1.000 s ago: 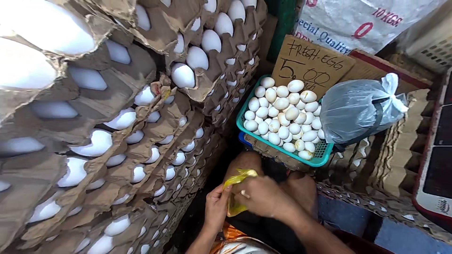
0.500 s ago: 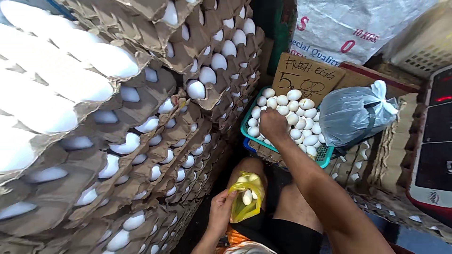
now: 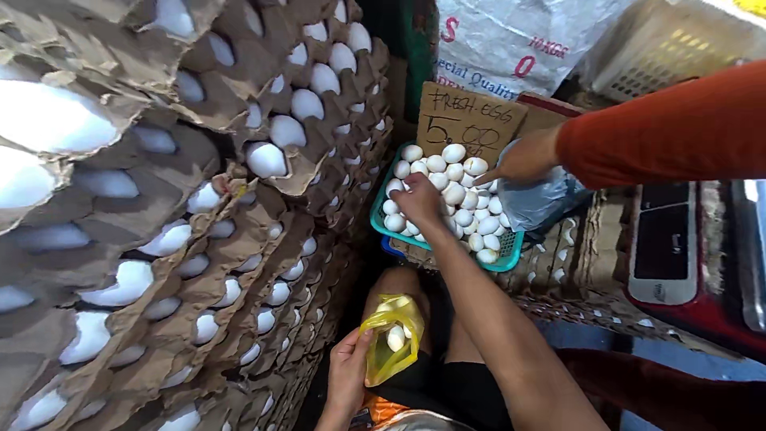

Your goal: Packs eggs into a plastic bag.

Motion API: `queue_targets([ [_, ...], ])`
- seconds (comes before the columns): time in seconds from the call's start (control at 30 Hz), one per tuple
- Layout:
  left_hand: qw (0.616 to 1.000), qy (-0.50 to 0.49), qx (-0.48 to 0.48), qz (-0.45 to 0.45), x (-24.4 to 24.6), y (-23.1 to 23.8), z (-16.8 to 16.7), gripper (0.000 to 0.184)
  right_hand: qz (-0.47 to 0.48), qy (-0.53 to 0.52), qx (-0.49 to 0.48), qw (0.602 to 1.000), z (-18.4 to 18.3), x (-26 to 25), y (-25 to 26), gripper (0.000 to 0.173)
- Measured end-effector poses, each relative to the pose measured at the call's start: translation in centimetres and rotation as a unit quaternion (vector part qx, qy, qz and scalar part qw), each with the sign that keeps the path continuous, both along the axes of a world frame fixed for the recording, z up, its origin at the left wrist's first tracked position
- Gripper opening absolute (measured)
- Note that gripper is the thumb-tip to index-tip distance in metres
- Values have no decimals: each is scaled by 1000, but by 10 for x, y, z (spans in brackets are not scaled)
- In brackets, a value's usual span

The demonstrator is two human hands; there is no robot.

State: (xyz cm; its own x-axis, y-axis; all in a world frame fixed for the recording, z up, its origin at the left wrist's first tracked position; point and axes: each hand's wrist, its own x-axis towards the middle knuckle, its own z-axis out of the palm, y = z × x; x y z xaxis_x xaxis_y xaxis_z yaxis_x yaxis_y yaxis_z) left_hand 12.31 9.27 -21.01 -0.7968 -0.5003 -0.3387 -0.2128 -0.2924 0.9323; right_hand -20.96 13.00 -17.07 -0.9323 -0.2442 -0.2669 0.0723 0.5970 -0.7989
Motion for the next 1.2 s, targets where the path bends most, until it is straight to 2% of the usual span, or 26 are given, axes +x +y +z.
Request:
queue_targets([
  [0.07, 1000, 0, -2, 0, 0, -1, 0, 29, 44, 90, 156, 983, 1, 1, -12, 54],
  [0.17, 1000, -10, -2, -4, 1, -2, 1, 30, 55, 130, 231, 963, -1, 4, -25, 46],
  [0.27, 1000, -14, 4, -8, 1, -1, 3, 30, 56, 139, 214, 965, -2, 4, -24, 46],
  [0.37, 1000, -12, 9, -9, 1, -3, 4, 30, 102, 99, 98, 985, 24, 19, 6, 48],
  [0.43, 1000, -19, 18, -6, 0, -5, 4, 30, 188, 21, -9, 982, 52, 55, 45, 44],
  [0.5, 999, -30, 29, 4, -2, -4, 6, 31, 287, -112, -70, 949, 68, 104, 82, 38],
  [0.57, 999, -31, 30, 16, -6, -1, 7, 32, 368, -200, -46, 907, 61, 145, 95, 33],
  [0.6, 999, -26, 23, 21, -7, 2, 6, 31, 382, -216, -14, 899, 47, 161, 94, 32],
  [0.7, 998, -2, -55, 28, -9, 13, 3, 25, 328, -197, 53, 922, 5, 197, 83, 34],
  [0.8, 993, 18, -112, 24, -9, 16, -1, 24, 270, -117, 95, 951, -11, 221, 73, 38],
  [0.87, 992, 15, -120, 24, -9, 15, -2, 24, 266, -59, 125, 954, -13, 231, 69, 40],
  [1.03, 994, 19, -110, 19, -13, 8, 2, 25, 309, 11, 203, 929, -12, 240, 64, 30],
  [1.13, 996, -4, -84, 11, -9, 5, 1, 27, 352, 2, 202, 914, -6, 239, 69, 25],
  [1.2, 996, -42, -77, 6, -3, 5, 6, 29, 393, -13, 166, 904, 10, 233, 78, 20],
])
